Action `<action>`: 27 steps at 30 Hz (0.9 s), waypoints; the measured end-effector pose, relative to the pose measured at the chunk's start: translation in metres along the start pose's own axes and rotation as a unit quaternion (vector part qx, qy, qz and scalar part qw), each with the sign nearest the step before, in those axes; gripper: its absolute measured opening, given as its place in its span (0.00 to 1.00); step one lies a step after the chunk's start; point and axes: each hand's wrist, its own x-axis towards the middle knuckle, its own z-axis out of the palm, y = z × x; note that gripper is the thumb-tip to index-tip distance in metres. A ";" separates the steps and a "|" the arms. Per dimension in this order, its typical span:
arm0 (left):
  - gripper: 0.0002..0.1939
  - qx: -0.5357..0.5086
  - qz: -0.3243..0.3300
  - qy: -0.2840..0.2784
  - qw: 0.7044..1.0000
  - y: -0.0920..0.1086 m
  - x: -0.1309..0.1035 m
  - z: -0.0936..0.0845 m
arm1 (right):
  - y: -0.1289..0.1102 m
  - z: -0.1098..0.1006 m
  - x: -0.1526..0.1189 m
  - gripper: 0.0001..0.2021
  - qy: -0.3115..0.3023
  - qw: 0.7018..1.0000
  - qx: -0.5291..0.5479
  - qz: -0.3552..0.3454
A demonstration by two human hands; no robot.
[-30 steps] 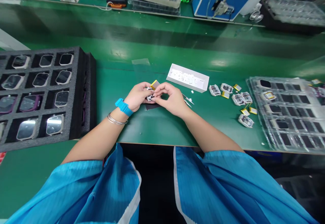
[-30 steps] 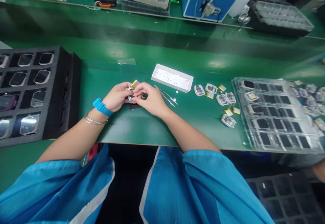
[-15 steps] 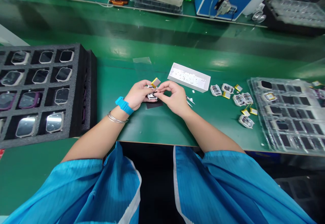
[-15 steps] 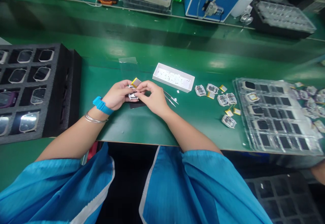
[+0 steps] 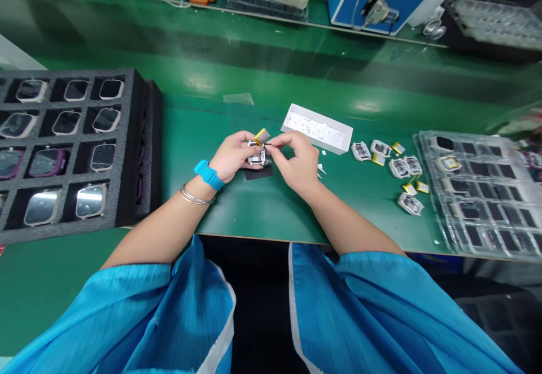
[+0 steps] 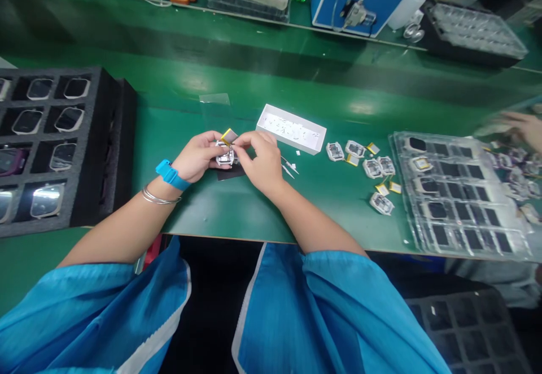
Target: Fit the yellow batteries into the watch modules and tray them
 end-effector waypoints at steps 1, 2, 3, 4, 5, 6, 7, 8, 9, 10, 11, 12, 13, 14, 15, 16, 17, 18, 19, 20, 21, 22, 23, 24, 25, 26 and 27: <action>0.08 0.003 -0.001 0.001 1.000 0.000 0.000 0.001 | 0.001 0.000 0.001 0.04 -0.008 0.999 0.033 0.027; 0.08 0.006 -0.003 0.001 1.000 0.001 0.000 0.001 | 0.002 -0.001 0.002 0.05 -0.026 0.995 0.076 0.058; 0.08 0.007 -0.004 0.002 1.000 0.001 -0.001 0.001 | 0.004 -0.001 0.003 0.08 -0.050 0.987 0.124 0.086; 0.08 0.008 -0.006 0.003 1.000 0.002 -0.001 0.002 | 0.005 0.000 0.004 0.11 -0.074 0.977 0.167 0.109; 0.08 0.007 -0.007 0.003 1.000 0.002 -0.001 0.002 | 0.007 0.000 0.005 0.14 -0.095 0.967 0.201 0.127; 0.07 0.007 -0.009 0.003 1.000 0.002 -0.001 0.002 | 0.008 0.001 0.005 0.16 -0.108 0.959 0.221 0.140; 0.07 0.006 -0.009 0.003 1.000 0.003 -0.001 0.002 | 0.008 0.002 0.005 0.17 -0.116 0.955 0.230 0.150; 0.07 0.004 -0.010 0.002 1.000 0.003 -0.002 0.002 | 0.008 0.003 0.005 0.18 -0.118 0.953 0.231 0.157; 0.07 0.003 -0.009 0.001 1.000 0.003 -0.002 0.002 | 0.008 0.003 0.005 0.19 -0.119 0.953 0.228 0.161; 0.07 0.002 -0.008 -0.001 1.000 0.002 -0.002 0.002 | 0.008 0.003 0.005 0.19 -0.119 0.954 0.223 0.163; 0.07 0.001 -0.007 -0.001 1.000 0.002 -0.002 0.002 | 0.007 0.003 0.005 0.19 -0.118 0.955 0.217 0.164; 0.08 0.001 -0.007 -0.001 1.000 0.002 -0.002 0.002 | 0.006 0.003 0.005 0.18 -0.118 0.956 0.211 0.164; 0.08 0.000 -0.007 -0.002 1.000 0.001 -0.002 0.001 | 0.005 0.002 0.005 0.17 -0.117 0.959 0.202 0.162; 0.08 0.000 -0.007 -0.002 1.000 0.001 -0.002 0.001 | 0.004 0.002 0.005 0.16 -0.117 0.961 0.193 0.159; 0.08 0.001 -0.008 -0.002 1.000 0.001 -0.001 0.001 | 0.002 0.002 0.004 0.14 -0.116 0.965 0.181 0.153; 0.08 0.001 -0.007 -0.002 1.000 0.001 -0.001 0.001 | 0.001 0.001 0.004 0.12 -0.115 0.968 0.167 0.145; 0.08 0.000 -0.007 -0.002 1.000 0.000 -0.001 0.001 | 0.000 0.001 0.003 0.10 -0.114 0.972 0.153 0.136; 0.08 0.000 -0.006 -0.003 1.000 0.000 -0.001 0.001 | -0.001 0.001 0.002 0.08 -0.112 0.976 0.140 0.126; 0.08 0.000 -0.005 -0.003 1.000 0.000 0.000 0.001 | -0.002 0.001 0.002 0.07 -0.109 0.979 0.128 0.117; 0.08 0.000 -0.005 -0.002 1.000 0.000 0.000 0.001 | -0.003 0.001 0.001 0.07 -0.106 0.981 0.117 0.108; 0.07 0.000 -0.006 -0.002 1.000 0.001 0.000 0.001 | -0.003 0.001 0.001 0.07 -0.104 0.984 0.108 0.101; 0.07 0.000 -0.007 -0.001 1.000 0.001 -0.001 0.001 | -0.004 0.001 0.000 0.06 -0.103 0.985 0.100 0.094; 0.07 0.000 -0.009 0.000 1.000 0.001 -0.001 0.001 | -0.004 0.001 0.000 0.06 -0.103 0.986 0.092 0.089; 0.06 0.000 -0.010 0.000 1.000 0.001 -0.001 0.001 | -0.004 0.001 -0.001 0.06 -0.104 0.988 0.083 0.083; 0.06 -0.002 -0.010 0.001 1.000 0.001 -0.001 0.001 | -0.004 0.001 -0.001 0.06 -0.105 0.989 0.072 0.078; 0.06 -0.003 -0.011 0.002 1.000 0.001 -0.001 0.001 | -0.005 0.001 -0.001 0.06 -0.106 0.990 0.058 0.072; 0.06 -0.005 -0.012 0.003 1.000 0.001 -0.001 0.002 | -0.005 0.001 -0.001 0.06 -0.107 0.991 0.041 0.065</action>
